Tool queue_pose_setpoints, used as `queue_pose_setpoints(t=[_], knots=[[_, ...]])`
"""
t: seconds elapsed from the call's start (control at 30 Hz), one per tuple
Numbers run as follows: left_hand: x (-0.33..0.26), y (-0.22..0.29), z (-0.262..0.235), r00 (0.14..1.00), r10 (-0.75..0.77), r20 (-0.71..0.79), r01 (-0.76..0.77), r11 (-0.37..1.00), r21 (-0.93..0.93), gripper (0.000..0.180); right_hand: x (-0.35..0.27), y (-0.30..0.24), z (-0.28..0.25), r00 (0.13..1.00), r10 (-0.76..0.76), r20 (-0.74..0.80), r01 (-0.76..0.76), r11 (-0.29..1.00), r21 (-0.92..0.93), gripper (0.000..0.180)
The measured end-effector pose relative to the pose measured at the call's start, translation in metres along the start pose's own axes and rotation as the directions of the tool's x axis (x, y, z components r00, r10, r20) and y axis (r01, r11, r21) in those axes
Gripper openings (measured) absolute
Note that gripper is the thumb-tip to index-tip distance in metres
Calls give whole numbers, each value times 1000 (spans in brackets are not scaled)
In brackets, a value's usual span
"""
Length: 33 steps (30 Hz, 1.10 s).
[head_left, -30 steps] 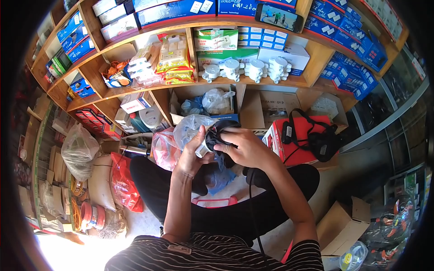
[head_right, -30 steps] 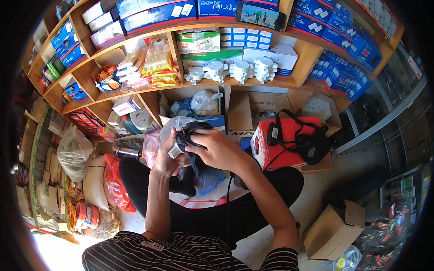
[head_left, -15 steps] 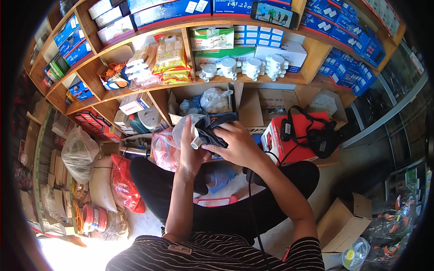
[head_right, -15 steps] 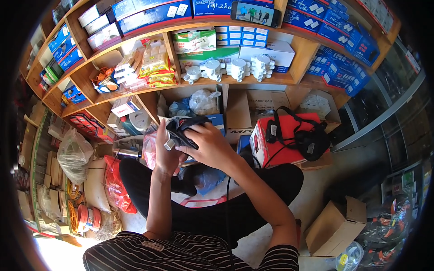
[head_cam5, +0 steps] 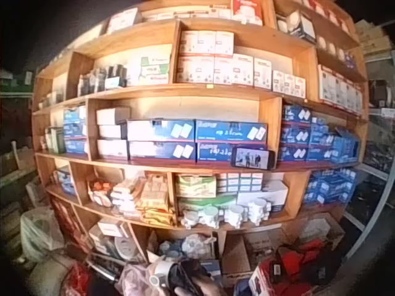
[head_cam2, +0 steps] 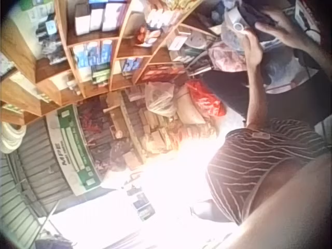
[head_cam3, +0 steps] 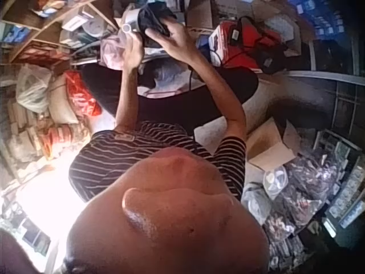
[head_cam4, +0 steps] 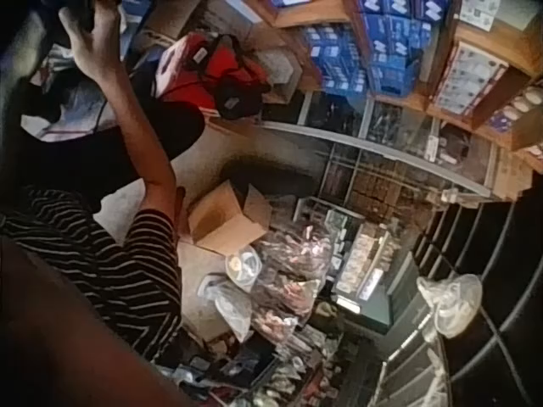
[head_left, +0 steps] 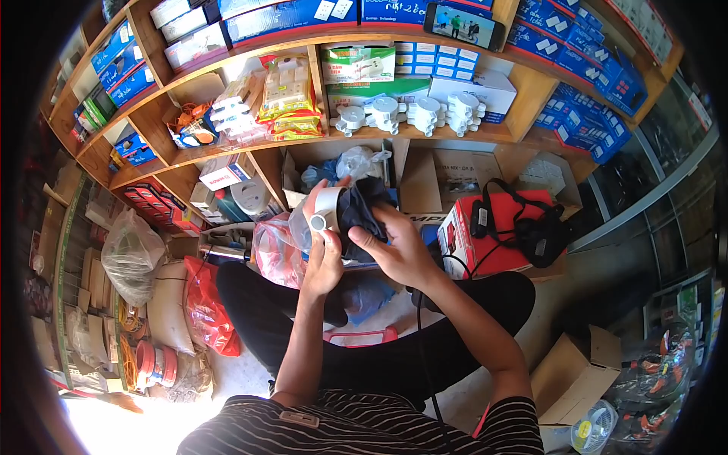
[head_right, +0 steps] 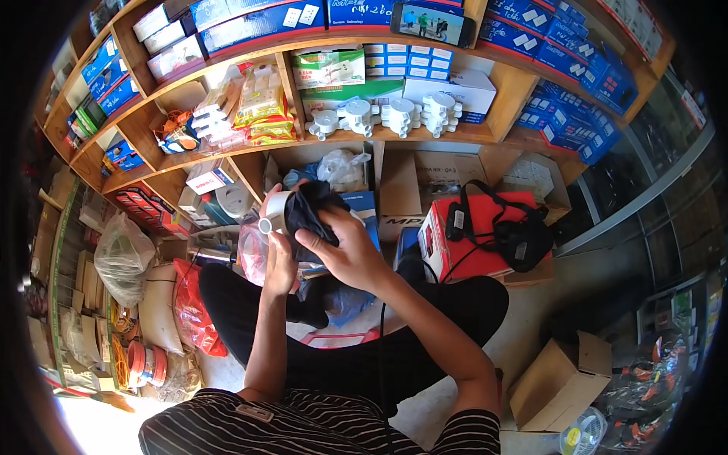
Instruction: Assembling plastic plumbing or electrical components by fitting parts together and placing them into plastic bags.
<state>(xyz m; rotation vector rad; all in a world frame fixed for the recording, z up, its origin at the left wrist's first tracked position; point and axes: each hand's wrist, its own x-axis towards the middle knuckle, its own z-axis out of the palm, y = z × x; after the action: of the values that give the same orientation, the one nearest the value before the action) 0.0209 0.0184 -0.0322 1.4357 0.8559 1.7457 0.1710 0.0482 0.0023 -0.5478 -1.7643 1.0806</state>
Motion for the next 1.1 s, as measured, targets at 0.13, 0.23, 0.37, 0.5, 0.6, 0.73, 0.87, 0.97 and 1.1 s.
queue_pose_setpoints(t=[0.13, 0.23, 0.37, 0.5, 0.6, 0.73, 0.87, 0.97, 1.1], knots=[[-2, 13, -5, 974, -203, 105, 221, 955, -199, 110, 2, -8, -14, 993, 64, 96, -64, 998, -5, 33], [-1, 11, -19, 962, -222, 159, 239, 966, -98, 102, 1, -10, -22, 969, 87, 231, -66, 993, -96, 30], [0, 20, -19, 956, -239, 170, 223, 969, 109, 80, -2, -13, -24, 960, 16, 278, 80, 940, -332, 23], [0, 25, -22, 921, -353, 166, 329, 931, 159, 68, -5, -7, -27, 939, 15, 343, 129, 910, -394, 20], [0, 22, -27, 862, -464, 202, 454, 886, 98, 63, -7, -3, -29, 925, 61, 375, 123, 885, -449, 18], [-1, 23, -26, 838, -507, 202, 508, 860, 54, 61, -6, -6, -32, 917, 80, 391, 135, 860, -492, 15], [-1, 29, -17, 777, -621, 103, 624, 782, 5, 59, 2, -9, -44, 855, 170, 490, 109, 864, -491, 26], [4, 33, -8, 800, -595, 79, 599, 800, -33, 56, -3, -15, -27, 937, 53, 344, 106, 898, -427, 54], [10, 40, 6, 881, -474, -3, 472, 877, 93, 51, -7, -1, -14, 970, 113, 217, 20, 847, -531, 83]])
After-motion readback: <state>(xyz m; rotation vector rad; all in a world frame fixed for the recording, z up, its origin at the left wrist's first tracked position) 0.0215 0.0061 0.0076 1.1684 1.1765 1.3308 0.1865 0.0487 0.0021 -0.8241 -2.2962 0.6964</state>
